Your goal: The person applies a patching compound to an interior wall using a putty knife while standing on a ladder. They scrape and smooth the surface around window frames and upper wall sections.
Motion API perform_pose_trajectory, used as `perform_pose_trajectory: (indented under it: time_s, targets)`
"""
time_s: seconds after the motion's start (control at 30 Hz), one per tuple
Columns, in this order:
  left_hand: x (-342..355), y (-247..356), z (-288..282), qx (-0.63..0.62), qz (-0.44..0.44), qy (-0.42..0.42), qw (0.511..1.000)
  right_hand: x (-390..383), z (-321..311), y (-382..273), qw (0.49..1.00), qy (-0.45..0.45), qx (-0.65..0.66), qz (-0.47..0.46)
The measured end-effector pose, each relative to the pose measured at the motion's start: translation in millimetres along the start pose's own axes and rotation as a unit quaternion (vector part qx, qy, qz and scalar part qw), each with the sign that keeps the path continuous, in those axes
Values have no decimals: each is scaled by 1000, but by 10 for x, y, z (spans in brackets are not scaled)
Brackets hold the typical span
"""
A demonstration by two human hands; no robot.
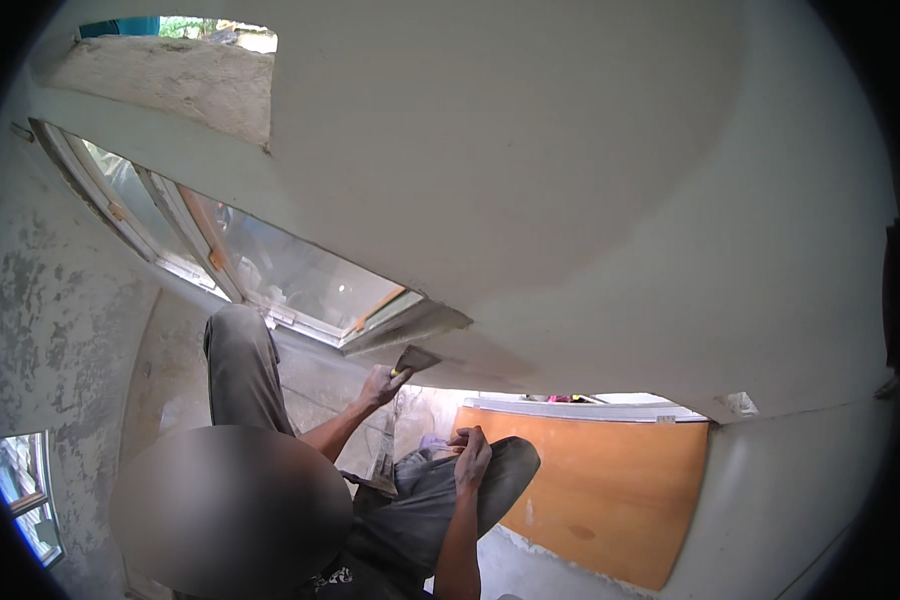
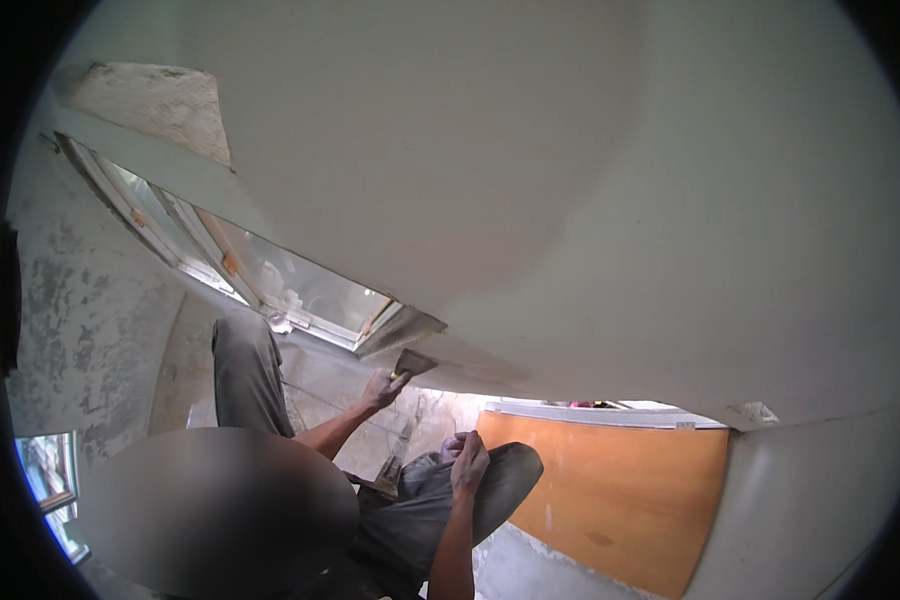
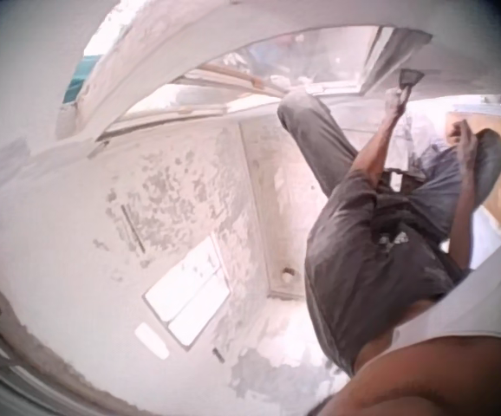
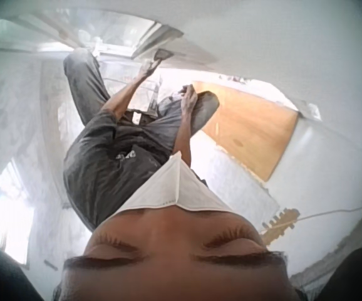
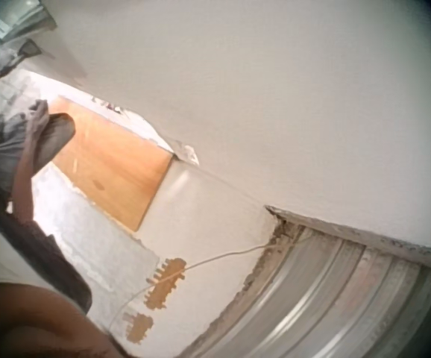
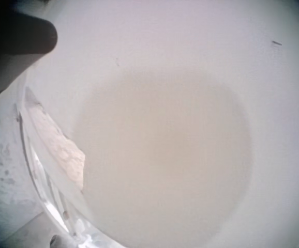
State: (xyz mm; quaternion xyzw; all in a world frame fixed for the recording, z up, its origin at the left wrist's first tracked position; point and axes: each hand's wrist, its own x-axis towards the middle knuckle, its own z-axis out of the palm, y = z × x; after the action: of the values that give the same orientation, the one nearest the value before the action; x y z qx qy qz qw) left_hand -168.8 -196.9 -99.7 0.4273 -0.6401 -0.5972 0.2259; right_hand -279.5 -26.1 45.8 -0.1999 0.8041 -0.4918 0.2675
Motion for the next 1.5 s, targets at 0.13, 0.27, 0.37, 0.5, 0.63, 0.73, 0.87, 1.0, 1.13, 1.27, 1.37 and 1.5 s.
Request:
perform_pose_trajectory:
  time_s: [0.13,0.27,0.37,0.5,0.63,0.73,0.87,1.0,1.13,1.27,1.37,1.5]
  targets:
    - [57,-8,-125,45,57,36,997,17,-43,90,1000,-3,-18,-5]
    - [57,137,-69,12,77,23,997,27,-4,24,1000,2,4,-5]
    - [119,227,-189,46,52,22,997,19,3,31,1000,-10,-8,-15]
    - [59,123,-213,56,22,-12,998,11,-39,-3,1000,3,-4,-4]
    - [162,113,-73,23,93,21,995,26,47,-68,1000,-7,-20,-10]
    - [132,-45,-160,92,39,1,995,-17,-26,81,1000,-4,-23,-5]
    - [104,192,-23,-6,59,-14,998,46,-13,-8,1000,5,-11,-14]
    - [148,414,-217,33,73,-6,997,24,-7,59,999,-7,-28,-18]
    - [81,108,-168,73,36,-41,996,5,-55,84,1000,0,-10,-2]
    - [61,13,13,-14,32,-6,999,9,52,3,1000,-19,-1,-5]
    - [151,-21,-92,60,33,-13,998,47,13,76,999,-19,-28,-27]
    - [103,283,-144,63,73,-31,995,-5,-15,38,1000,-1,-15,-24]
